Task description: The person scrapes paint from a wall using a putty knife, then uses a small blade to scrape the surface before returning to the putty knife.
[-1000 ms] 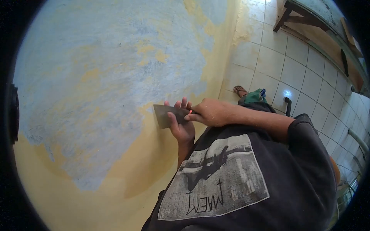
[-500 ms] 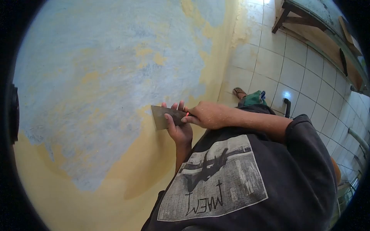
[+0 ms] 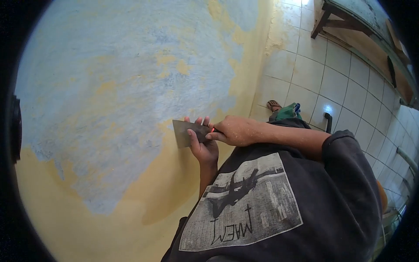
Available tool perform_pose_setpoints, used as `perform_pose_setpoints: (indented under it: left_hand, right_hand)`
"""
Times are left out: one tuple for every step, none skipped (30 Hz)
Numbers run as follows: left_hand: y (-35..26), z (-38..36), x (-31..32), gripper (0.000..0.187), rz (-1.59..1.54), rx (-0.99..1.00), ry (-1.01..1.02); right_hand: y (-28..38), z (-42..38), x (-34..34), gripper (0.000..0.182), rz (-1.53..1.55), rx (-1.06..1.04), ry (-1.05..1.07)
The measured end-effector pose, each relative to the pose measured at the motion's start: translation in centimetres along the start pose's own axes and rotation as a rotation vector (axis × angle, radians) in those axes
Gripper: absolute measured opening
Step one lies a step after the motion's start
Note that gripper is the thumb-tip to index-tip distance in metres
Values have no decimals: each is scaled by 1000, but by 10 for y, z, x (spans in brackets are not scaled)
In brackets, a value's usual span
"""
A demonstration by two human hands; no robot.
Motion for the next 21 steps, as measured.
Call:
perform_pose_setpoints:
  left_hand:
    - [3,0,-5,58,-25,15,63]
    - [4,-6,-5,58,-11,-4,57]
    - [7,-7,0,58,-2,-20,66]
    - [9,-2,7,58,-5,-26,87]
    - [11,-1,4,58,-16,-26,42]
    - [7,-3,3,58,-14,-14,29]
    - [3,-1,0,58,-13,-7,21]
    - [3,0,-2,58,-14,6,5]
    - [4,-2,-4,58,-25,7,43]
    - [5,-8,-5,58,-5,-10,34]
    - [7,-9,-2,58,7,-21,40]
    - [10,-4,5,58,11,-26,59]
    - [11,-3,4,58,5,-28,48]
    - [6,-4,1,58,-2,-6,41]
    - [0,-4,-1,58,-8,10,35]
    - [-2,-4,-3,59,-18,30,25]
    - [-3,-6,-1,59,-20,33,34]
    - [-1,-10,-2,60,-4,12,34]
    - [3,-10,1,60,10,-5,46]
    - [7,-6,8,60,17,-20,67]
    - [9,-5,11,60,5,-44,19]
  right_hand:
    - [-1,-2,0,49,-10,-1,16]
    - [-3,-8,-1,49,-16,-4,30]
    - [-4,-9,-5,49,-37,-8,35]
    - [-3,-5,-9,49,-40,5,39]
    - [-1,-2,-8,48,-36,22,44]
    - [0,-2,-5,48,-19,47,44]
    - [-2,-3,-5,48,-24,29,27]
    - [-4,-4,-5,48,-28,7,20]
    - [-4,-2,-1,48,-23,-21,20]
    - [-2,-4,3,48,-4,-13,24]
    - [-4,-9,1,47,-2,-6,21]
    - [-4,-11,-7,47,-16,-1,16]
    - [-3,-9,-7,47,-35,4,25]
    - [0,-6,-6,47,-39,-8,39]
    - [2,0,-4,47,-41,-16,48]
    - [2,3,-4,47,-44,-26,64]
    - [2,1,-3,47,-53,-9,75]
    - [3,-3,-4,47,-63,2,83]
    - [4,-5,-9,48,-84,11,85]
    - [3,-5,-11,48,-85,21,74]
    - [1,-6,-10,49,-86,33,67]
Point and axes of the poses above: each hand's wrist, its own z-axis towards the middle knuckle, its own x-axis out of the palm, y = z × x, the point moved 2 cm from there along z, towards the middle knuckle, and after that the axes turned 10 degrees about -x, right-handed, at the moved point
